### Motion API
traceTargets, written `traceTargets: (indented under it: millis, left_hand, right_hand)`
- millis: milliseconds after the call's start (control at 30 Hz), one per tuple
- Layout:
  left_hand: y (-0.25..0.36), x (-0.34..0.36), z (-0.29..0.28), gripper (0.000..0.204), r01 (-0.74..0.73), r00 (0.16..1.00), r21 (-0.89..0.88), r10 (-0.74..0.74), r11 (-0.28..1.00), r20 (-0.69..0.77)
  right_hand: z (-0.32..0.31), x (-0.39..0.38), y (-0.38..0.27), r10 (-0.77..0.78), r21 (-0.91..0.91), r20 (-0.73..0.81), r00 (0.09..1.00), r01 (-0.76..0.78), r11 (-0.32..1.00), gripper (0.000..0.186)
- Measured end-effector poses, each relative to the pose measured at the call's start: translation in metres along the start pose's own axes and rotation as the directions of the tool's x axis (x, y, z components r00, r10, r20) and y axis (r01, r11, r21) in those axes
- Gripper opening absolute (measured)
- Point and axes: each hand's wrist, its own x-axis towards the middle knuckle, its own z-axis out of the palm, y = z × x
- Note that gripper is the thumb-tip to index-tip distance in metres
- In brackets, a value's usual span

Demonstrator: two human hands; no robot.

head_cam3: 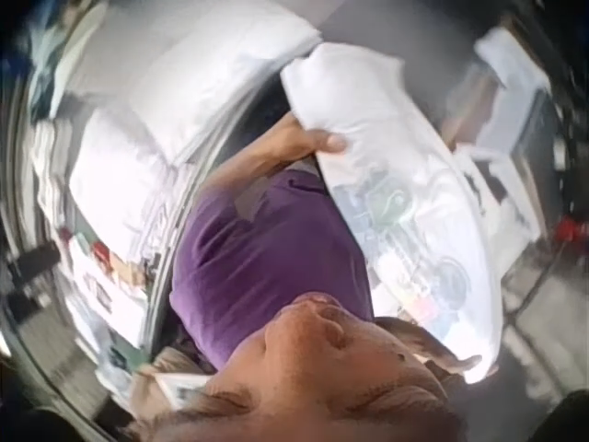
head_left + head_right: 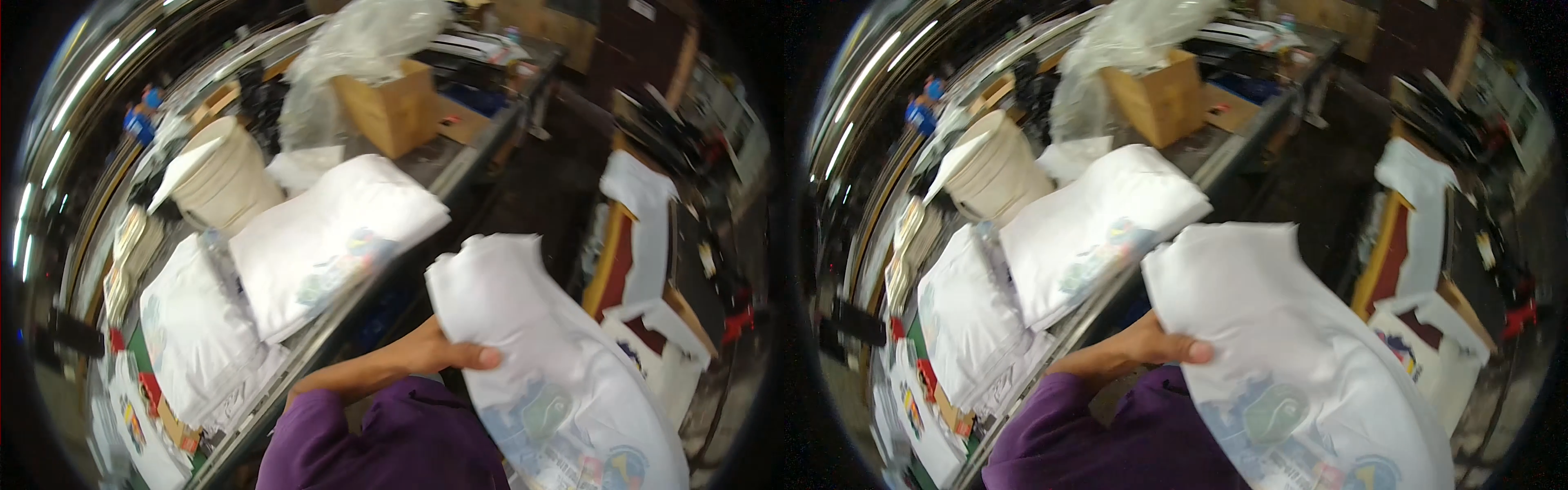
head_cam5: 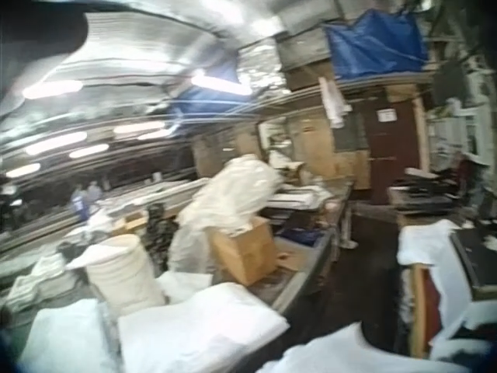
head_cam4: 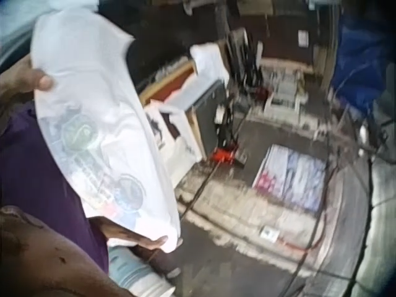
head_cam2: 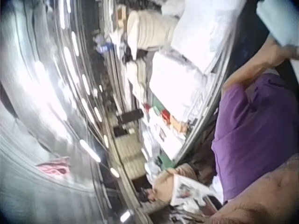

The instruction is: Printing logos and designs onto t-shirts using a heat press machine.

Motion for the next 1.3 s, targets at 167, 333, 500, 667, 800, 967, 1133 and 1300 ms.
traceTargets:
  millis: [167,333,500,667,800,967,1133,1300]
  left_hand:
    - [0.029,-0.103,-0.068,0.088,-0.132,0.881,-0.002,0.117,0.991,-0.459]
    - [0.039,-0.154,-0.112,0.085,-0.433,0.365,0.230,0.403,0.871,-0.839]
    - [0.047,-0.212,-0.170,0.063,-0.764,-0.124,0.520,0.704,0.382,-0.699]
    - [0.024,-0.216,-0.202,0.063,-0.800,-0.218,0.502,0.621,0.328,-0.753]
    - [-0.082,-0.198,-0.265,0.044,-0.827,-0.161,0.313,0.338,0.467,-0.927]
    - [-0.151,-0.169,-0.302,0.038,-0.754,-0.048,0.054,0.027,0.655,-0.999]
    - [-0.188,-0.183,-0.312,0.036,-0.855,0.153,-0.076,0.111,0.512,-0.982]
    - [-0.199,-0.046,-0.257,0.019,-0.851,0.493,-0.419,0.204,0.316,-0.846]
  right_hand:
    - [0.157,0.065,0.019,-0.083,0.008,0.254,0.964,0.084,0.996,0.045]
    - [0.315,0.099,0.043,-0.239,-0.066,0.290,0.927,0.269,0.961,0.049]
    - [0.483,0.088,0.078,-0.195,0.400,0.413,0.890,0.015,0.916,0.047]
    - [0.534,0.066,0.159,-0.093,0.440,0.552,0.828,-0.195,0.877,0.044]
    - [0.512,0.036,0.290,0.238,0.161,0.637,0.733,-0.428,0.889,0.036]
    - [0.479,0.022,0.373,0.575,-0.147,0.616,0.539,-0.638,0.756,0.038]
    - [0.453,0.044,0.379,0.540,-0.238,0.774,0.330,-0.639,0.732,0.053]
    - [0.400,0.079,0.382,0.487,-0.341,0.828,0.278,-0.440,0.831,0.047]
